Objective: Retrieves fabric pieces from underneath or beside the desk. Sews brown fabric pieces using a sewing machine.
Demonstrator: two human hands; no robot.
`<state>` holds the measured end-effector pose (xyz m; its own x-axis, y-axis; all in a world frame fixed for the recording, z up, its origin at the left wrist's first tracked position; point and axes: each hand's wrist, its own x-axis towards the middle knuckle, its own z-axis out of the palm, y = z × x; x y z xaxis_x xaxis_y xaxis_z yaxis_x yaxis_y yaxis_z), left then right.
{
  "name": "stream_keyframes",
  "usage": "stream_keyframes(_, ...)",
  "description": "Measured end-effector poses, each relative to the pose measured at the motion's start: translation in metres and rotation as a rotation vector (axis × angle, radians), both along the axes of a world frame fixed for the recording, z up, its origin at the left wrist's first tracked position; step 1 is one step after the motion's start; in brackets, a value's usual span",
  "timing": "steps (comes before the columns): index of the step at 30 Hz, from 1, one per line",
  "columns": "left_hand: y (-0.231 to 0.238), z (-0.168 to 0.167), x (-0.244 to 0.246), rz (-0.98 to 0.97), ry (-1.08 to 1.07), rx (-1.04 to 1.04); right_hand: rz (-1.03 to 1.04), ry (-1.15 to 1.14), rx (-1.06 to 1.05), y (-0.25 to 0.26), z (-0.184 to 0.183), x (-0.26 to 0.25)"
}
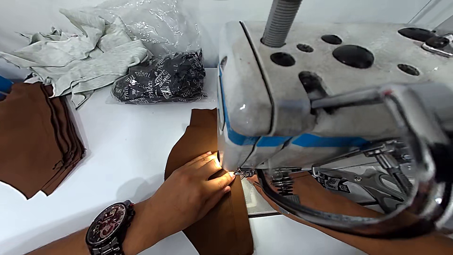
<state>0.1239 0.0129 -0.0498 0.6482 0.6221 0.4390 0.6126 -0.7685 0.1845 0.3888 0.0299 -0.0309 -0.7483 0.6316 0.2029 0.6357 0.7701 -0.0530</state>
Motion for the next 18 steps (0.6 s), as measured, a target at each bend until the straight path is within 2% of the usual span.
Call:
stream_keyframes(6,-0.007,-0.002,-0.002,-0.043,-0.024,0.005,0.116,0.043,-0.003,-0.001,-0.001,0.001)
stream_keyframes(10,-0.005,-0.001,-0.002,-0.038,-0.028,0.007,0.091,0.004,-0.053,-0.002,0.005,0.000)
stream_keyframes(18,-0.024,-0.003,-0.005,-0.073,-0.037,-0.053,0.040,0.120,0.075,-0.005,0.007,0.008)
